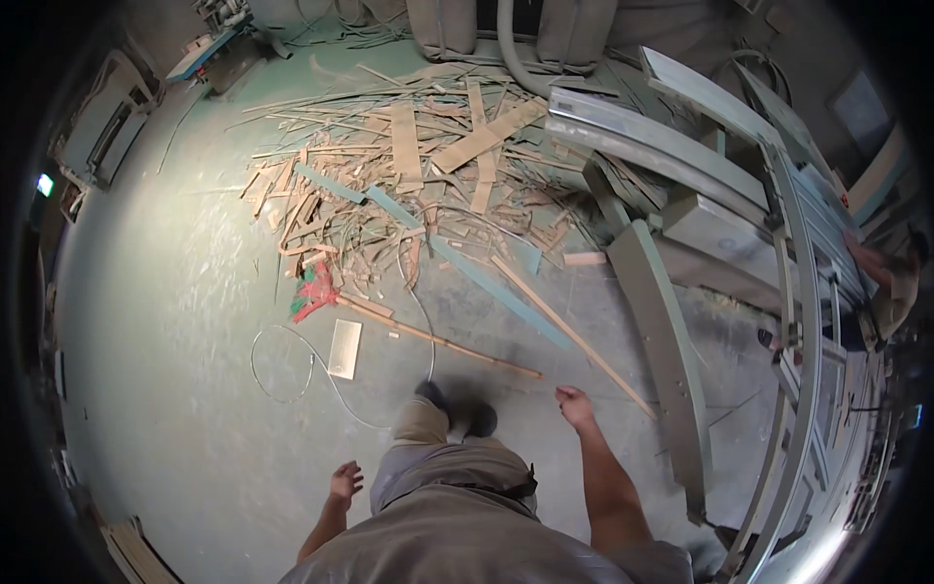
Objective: Picking up thin wood strips from a storage rack and placing them on a sliding table saw guide for processing.
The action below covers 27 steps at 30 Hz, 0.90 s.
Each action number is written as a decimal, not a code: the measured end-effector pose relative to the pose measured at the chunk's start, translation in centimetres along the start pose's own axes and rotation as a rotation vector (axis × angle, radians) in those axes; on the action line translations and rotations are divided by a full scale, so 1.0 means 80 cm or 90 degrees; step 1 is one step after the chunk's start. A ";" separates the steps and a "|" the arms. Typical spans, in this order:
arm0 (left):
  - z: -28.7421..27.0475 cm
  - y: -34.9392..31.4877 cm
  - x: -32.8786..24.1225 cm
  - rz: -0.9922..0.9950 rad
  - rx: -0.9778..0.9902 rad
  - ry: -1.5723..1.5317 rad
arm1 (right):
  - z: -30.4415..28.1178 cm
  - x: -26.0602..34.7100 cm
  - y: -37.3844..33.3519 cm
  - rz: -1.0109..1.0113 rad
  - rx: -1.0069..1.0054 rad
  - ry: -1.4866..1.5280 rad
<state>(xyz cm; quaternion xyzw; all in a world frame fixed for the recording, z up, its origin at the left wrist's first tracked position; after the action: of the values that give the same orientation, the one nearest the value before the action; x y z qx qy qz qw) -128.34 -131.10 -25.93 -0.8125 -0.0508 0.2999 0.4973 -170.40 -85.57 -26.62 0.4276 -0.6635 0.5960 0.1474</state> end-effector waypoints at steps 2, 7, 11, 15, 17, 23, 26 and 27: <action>-0.003 0.026 -0.022 -0.075 -0.002 -0.001 | 0.018 0.080 0.052 -0.071 -0.015 -0.025; -0.024 0.156 -0.133 0.053 0.123 0.243 | 0.096 0.219 0.152 0.008 -0.019 -0.033; -0.036 0.261 -0.351 0.003 0.073 0.239 | 0.148 0.220 0.175 0.158 -0.051 0.070; 0.021 0.364 -0.658 0.105 0.091 0.082 | 0.161 0.283 0.258 0.068 0.033 0.004; 0.043 0.391 -0.789 0.193 0.087 0.057 | 0.159 0.311 0.309 -0.022 0.026 -0.021; 0.215 0.476 -1.077 0.214 0.244 0.028 | 0.103 0.415 0.490 -0.312 -0.083 -0.228; 0.321 0.531 -1.167 0.280 0.373 0.135 | 0.051 0.473 0.579 -0.093 -0.109 -0.139; 0.372 0.556 -1.198 0.431 0.377 0.349 | 0.021 0.490 0.578 -0.209 -0.166 -0.211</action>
<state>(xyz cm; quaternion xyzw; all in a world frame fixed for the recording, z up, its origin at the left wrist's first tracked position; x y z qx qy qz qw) -232.05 -166.68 -31.11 -0.6566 0.4334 0.2217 0.5761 -227.39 -105.97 -30.10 0.5988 -0.6715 0.3951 0.1853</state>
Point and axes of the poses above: each hand's wrist, its own y-axis towards the middle knuckle, its own z-axis out of the palm, x = y × z, the point moved 8 cm from there along y, towards the middle knuckle, and after that the axes turned 8 degrees about y, right-handed, at the moved point
